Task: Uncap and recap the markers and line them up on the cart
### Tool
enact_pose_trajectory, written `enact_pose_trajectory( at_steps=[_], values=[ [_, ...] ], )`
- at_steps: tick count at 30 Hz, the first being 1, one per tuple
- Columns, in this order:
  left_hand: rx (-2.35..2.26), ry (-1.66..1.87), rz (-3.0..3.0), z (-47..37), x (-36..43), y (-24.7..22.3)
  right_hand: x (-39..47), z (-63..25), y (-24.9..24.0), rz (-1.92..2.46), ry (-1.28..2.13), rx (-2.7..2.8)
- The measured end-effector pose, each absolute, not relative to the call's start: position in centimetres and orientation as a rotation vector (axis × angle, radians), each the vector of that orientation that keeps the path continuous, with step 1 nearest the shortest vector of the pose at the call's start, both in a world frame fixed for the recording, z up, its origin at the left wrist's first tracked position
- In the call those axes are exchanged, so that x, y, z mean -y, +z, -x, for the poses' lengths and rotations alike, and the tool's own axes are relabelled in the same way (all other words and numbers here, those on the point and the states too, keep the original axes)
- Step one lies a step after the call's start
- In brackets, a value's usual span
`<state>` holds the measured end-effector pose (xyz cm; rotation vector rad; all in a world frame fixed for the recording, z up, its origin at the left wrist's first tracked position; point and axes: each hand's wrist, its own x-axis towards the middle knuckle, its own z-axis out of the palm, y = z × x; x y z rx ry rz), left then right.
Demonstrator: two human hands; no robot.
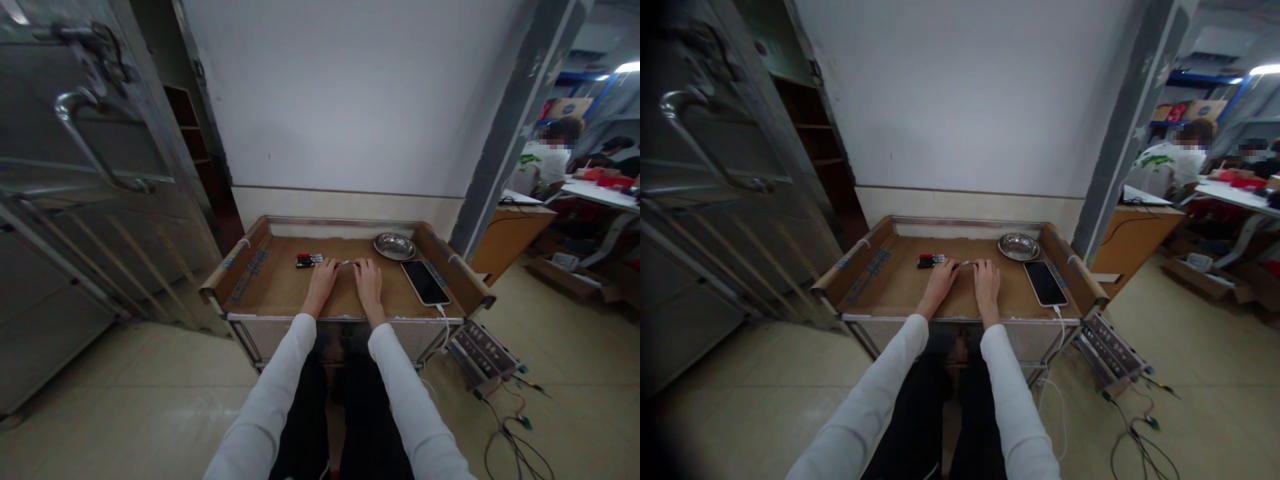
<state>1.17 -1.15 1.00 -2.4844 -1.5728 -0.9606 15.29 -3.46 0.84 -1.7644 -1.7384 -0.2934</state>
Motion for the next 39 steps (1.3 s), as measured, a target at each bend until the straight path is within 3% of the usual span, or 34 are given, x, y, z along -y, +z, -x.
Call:
enact_pose_trajectory(
  at_steps=[10, 20, 26, 32, 39],
  values=[
    [1.726, -1.152, 2.409, -0.6, 1.7, 1.1, 3.8, -14.6, 1.3, 1.186, 0.142, 1.971],
    [2.167, -0.886, 1.766, -0.3, 2.3, 0.8, 1.8, -14.7, -1.1, 1.745, -0.026, 1.872],
    [2.039, -0.931, 1.907, -0.6, 2.0, 0.6, 1.7, -14.6, -0.9, 1.782, -0.077, 1.921],
    [1.47, -0.902, 2.632, -1.9, 0.2, 0.2, 1.6, -14.7, -0.9, 1.8, -0.076, 1.915],
    [1.487, -1.024, 2.769, -1.6, -1.3, -1.1, 1.7, -14.8, -1.0, 1.801, -0.079, 1.93]
  ],
)
